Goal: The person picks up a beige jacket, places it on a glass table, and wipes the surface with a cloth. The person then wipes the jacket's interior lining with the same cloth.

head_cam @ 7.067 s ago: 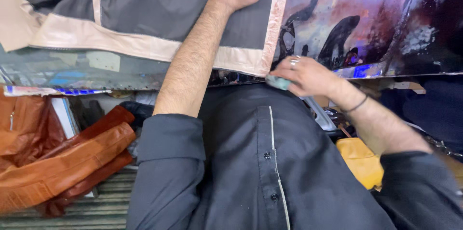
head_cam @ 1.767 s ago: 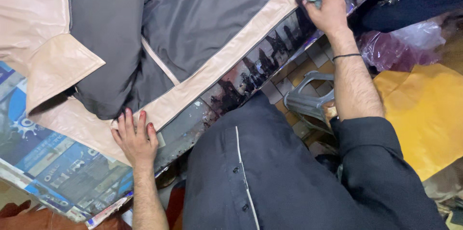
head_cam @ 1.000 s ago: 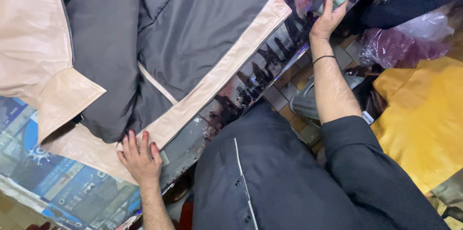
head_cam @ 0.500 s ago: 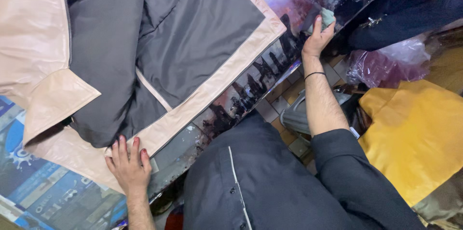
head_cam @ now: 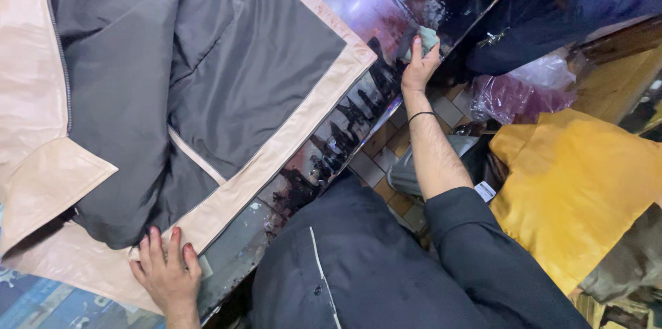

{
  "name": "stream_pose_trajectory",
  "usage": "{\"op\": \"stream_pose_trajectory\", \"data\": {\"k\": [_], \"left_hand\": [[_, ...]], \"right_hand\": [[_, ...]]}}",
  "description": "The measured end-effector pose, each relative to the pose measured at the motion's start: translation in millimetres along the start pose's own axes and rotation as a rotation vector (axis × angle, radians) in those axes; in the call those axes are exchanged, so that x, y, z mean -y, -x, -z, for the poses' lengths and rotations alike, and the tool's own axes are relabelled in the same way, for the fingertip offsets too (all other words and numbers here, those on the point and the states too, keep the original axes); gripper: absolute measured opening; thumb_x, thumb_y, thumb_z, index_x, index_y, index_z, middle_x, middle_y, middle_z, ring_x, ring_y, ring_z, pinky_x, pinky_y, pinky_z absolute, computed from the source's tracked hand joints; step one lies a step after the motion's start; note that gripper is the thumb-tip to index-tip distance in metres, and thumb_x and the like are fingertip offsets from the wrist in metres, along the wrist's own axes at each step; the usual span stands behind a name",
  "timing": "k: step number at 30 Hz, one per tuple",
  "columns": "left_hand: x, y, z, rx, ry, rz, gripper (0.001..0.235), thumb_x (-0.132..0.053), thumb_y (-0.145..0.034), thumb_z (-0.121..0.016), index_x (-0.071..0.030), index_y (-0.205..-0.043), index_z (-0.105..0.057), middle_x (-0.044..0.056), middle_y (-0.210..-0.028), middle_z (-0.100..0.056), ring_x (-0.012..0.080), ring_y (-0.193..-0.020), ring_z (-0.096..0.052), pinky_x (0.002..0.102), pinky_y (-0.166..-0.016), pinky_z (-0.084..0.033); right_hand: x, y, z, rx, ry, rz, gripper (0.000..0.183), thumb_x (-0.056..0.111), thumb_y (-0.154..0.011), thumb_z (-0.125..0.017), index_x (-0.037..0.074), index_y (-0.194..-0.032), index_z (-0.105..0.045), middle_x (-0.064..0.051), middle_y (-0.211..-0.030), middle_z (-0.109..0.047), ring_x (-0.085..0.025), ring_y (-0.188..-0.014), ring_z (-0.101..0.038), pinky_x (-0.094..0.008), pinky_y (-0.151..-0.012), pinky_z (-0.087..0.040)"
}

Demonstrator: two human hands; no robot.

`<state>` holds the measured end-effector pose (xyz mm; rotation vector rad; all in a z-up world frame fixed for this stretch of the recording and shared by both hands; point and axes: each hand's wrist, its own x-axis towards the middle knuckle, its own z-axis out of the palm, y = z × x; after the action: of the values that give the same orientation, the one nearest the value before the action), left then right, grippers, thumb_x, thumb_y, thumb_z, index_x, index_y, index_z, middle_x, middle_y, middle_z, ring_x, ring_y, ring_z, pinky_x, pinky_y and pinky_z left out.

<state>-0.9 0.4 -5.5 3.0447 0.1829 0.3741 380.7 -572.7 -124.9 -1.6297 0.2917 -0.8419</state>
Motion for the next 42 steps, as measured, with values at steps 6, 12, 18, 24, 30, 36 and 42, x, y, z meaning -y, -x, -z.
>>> {"op": "stream_pose_trajectory", "data": {"k": [6, 12, 18, 24, 30, 36, 42], "left_hand": [[-4, 1, 0, 0.015, -0.023, 0.018, 0.042, -0.031, -0.103, -0.060, -0.021, -0.143, -0.066, 0.013, -0.156, -0.055, 0.0341, -0.146, -0.048, 0.059, -0.128, -0.029], [-3, 1, 2, 0.023, -0.042, 0.024, 0.042, -0.032, -0.101, -0.061, -0.022, -0.142, -0.067, 0.013, -0.160, -0.056, 0.0350, -0.150, -0.048, 0.058, -0.127, -0.028], [-3, 3, 0, 0.017, -0.053, 0.026, 0.043, -0.032, -0.103, -0.061, -0.022, -0.144, -0.067, 0.013, -0.156, -0.056, 0.0334, -0.146, -0.048, 0.056, -0.123, -0.028], [15, 15, -18, -0.025, -0.033, -0.007, 0.042, -0.033, -0.105, -0.062, -0.022, -0.146, -0.066, 0.012, -0.162, -0.057, 0.0330, -0.145, -0.050, 0.056, -0.125, -0.026], [51, 22, -61, -0.180, -0.061, -0.123, 0.050, -0.043, -0.098, -0.058, -0.020, -0.139, -0.076, 0.018, -0.149, -0.069, 0.0374, -0.139, -0.059, 0.055, -0.117, -0.031], [73, 33, -90, -0.248, 0.023, -0.163, 0.050, -0.045, -0.101, -0.057, -0.017, -0.137, -0.077, 0.023, -0.145, -0.070, 0.0423, -0.134, -0.060, 0.060, -0.117, -0.031], [66, 30, -88, -0.257, 0.018, -0.155, 0.050, -0.045, -0.100, -0.055, -0.017, -0.136, -0.077, 0.023, -0.144, -0.070, 0.0423, -0.133, -0.061, 0.061, -0.116, -0.029]], "right_hand": [[-3, 0, 2, 0.011, -0.021, 0.013, 0.024, 0.020, -0.104, -0.066, -0.001, -0.117, -0.065, -0.008, -0.107, -0.074, -0.016, -0.096, -0.066, -0.032, -0.090, -0.053], [-2, 0, -1, 0.015, -0.040, 0.004, 0.024, 0.019, -0.104, -0.066, -0.001, -0.117, -0.065, -0.008, -0.108, -0.073, -0.016, -0.098, -0.065, -0.033, -0.091, -0.053], [7, 1, 0, 0.006, 0.034, 0.031, 0.027, 0.021, -0.103, -0.066, -0.001, -0.120, -0.066, -0.009, -0.109, -0.075, -0.018, -0.098, -0.068, -0.033, -0.092, -0.054], [5, 2, -2, -0.001, 0.039, 0.016, 0.028, 0.022, -0.103, -0.066, 0.000, -0.120, -0.065, -0.009, -0.109, -0.075, -0.018, -0.099, -0.068, -0.033, -0.092, -0.053], [-1, -1, -1, -0.008, 0.070, -0.001, 0.028, 0.022, -0.102, -0.066, 0.000, -0.120, -0.064, -0.009, -0.105, -0.073, -0.017, -0.095, -0.066, -0.033, -0.089, -0.052], [-2, 2, -2, -0.021, 0.154, 0.002, 0.026, 0.022, -0.102, -0.066, 0.001, -0.118, -0.066, -0.009, -0.102, -0.074, -0.018, -0.092, -0.067, -0.033, -0.086, -0.053], [1, -2, -1, -0.028, 0.093, 0.015, 0.025, 0.020, -0.103, -0.065, 0.000, -0.118, -0.066, -0.009, -0.104, -0.074, -0.017, -0.093, -0.067, -0.033, -0.088, -0.053]]}}
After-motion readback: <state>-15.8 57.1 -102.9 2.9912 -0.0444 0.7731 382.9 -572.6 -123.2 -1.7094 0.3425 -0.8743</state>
